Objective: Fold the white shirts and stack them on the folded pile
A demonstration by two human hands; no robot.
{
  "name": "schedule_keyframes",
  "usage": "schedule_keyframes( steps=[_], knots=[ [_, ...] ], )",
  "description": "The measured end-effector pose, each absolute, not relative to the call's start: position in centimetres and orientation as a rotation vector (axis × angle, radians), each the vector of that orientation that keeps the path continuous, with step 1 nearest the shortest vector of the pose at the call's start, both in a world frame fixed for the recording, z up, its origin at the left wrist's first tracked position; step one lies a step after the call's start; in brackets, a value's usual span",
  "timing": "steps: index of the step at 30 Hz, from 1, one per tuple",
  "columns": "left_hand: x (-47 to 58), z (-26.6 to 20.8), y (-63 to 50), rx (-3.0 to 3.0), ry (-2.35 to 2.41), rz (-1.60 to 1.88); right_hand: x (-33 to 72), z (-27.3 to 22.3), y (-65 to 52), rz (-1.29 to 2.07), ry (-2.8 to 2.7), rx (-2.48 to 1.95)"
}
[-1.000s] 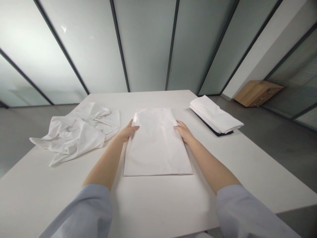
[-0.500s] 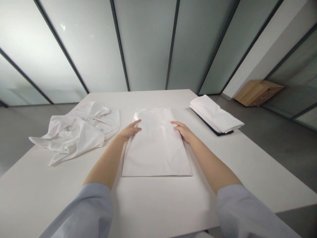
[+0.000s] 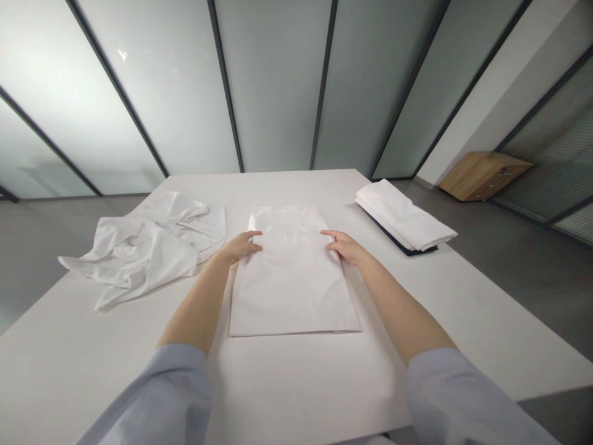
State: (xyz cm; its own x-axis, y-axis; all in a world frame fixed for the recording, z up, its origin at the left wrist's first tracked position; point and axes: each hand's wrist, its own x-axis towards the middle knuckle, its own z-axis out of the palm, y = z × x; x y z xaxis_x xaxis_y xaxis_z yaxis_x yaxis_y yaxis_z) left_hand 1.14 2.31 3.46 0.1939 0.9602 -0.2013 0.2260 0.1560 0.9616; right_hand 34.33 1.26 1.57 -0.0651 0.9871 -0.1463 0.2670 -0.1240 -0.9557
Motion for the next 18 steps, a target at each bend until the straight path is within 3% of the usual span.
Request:
schedule_keyframes(
  steps=[5,10,13,18],
  knots=[
    [1.1,3.9,3.0,1.765,1.55,0.763,34.1,2.2,1.8,0.799,-1.667,-1.621],
    [0.9,7.2,1.5,2.317,1.569,0.895,34.6,4.9,1.0,0.261,-1.859,-1.46],
    [-0.1,10.3,1.6,2.337,1.475,0.785,35.4,7.9,0.4,0.275,-1.937,-1.331],
    [-2.3,14.9,5.5,1.836,1.425,0.6,35.7,12.7,2.5,0.46,-1.958,-1.368]
  ],
)
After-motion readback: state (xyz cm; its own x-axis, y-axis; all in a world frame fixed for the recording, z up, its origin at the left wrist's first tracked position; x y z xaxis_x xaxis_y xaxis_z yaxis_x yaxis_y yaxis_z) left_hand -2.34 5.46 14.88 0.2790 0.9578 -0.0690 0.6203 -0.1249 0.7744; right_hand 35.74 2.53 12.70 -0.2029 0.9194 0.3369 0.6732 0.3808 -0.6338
